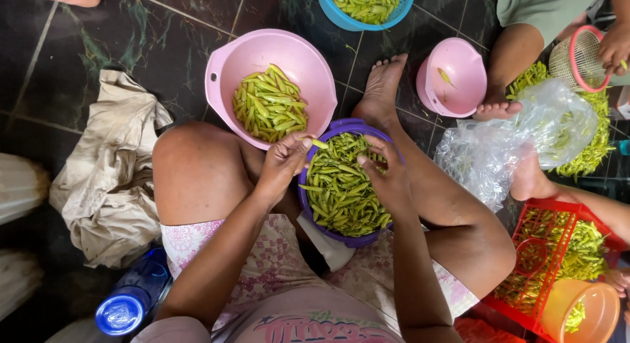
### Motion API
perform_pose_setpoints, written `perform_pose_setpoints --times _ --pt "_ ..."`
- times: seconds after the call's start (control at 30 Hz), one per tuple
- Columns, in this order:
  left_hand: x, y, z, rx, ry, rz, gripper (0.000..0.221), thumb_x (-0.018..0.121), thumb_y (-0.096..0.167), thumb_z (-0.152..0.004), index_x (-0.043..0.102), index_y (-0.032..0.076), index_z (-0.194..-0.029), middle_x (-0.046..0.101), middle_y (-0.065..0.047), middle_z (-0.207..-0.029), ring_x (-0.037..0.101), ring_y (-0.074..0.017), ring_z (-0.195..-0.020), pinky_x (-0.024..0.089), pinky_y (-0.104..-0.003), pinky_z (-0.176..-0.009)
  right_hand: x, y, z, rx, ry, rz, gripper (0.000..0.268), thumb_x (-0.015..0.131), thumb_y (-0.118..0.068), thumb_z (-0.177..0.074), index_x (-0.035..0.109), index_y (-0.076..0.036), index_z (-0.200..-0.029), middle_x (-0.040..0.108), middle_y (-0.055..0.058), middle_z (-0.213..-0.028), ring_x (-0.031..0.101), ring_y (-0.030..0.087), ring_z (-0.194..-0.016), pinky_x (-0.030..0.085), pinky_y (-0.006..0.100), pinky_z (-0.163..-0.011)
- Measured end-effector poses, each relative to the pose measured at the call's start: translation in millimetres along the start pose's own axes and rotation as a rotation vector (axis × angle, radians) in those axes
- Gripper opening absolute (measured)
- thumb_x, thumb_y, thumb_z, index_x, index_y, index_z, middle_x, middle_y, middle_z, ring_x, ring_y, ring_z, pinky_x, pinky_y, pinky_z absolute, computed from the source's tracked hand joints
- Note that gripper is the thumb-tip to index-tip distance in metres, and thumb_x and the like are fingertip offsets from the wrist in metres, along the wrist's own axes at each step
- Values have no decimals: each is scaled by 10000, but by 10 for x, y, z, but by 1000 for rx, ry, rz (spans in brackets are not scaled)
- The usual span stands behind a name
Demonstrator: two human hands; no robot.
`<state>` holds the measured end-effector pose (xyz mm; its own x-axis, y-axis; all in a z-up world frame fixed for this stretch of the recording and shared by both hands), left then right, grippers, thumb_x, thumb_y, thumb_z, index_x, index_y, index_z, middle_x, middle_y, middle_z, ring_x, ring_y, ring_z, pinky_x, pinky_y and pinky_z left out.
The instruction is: A person sits on the floor and manually snaps the ends off green beans, placing the processed beans into a purple bowl.
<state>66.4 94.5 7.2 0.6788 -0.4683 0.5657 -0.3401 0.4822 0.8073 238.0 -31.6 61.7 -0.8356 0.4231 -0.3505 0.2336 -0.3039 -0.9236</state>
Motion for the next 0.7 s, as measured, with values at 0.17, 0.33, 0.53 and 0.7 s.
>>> perform_pose_setpoints --times 0.17,0.33,0.53,0.7 --pt "-140 102 -41 76 101 -51 226 610 159 -1055 678 -11 -1187 415 54 -462 405 1 -438 576 -225 -684 369 226 13 -76 -245 660 283 600 -187 -1117 684 -59 -1355 682 175 -1212 635 395 -1280 591 538 -1004" --pt "-273 73 -56 94 154 -101 244 614 161 -1055 675 -17 -1210 417 49 -452 403 -9 -438 567 -226 -671 489 98 -40 -47 -347 788 309 638 -175 -1092 657 -21 -1358 673 197 -1178 656 401 -1216 618 540 -921" --pt "-300 182 -49 137 195 -169 257 581 131 -1064 657 -19 -1258 448 50 -448 432 -22 -431 559 -217 -649 459 210 -24 56 -399 631 331 650 -133 -1066 630 -18 -1376 681 250 -1207 685 461 -1171 612 603 -918" --pt "-335 415 41 241 255 -286 572 620 81 -1040 382 -17 -1550 505 16 -473 486 -50 -470 529 -197 -654 130 141 47 43 -266 357 352 773 -271 -1021 698 -84 -1310 741 285 -1160 724 513 -1101 618 643 -902"
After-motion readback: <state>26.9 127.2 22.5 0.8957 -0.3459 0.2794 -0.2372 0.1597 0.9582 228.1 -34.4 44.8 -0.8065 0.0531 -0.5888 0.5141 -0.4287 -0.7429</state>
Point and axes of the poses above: each hand's wrist, its own z-axis away from the middle knuckle, its own x-axis out of the palm, y = z × x, the point moved 10 cm from there along -z, towards the middle knuckle
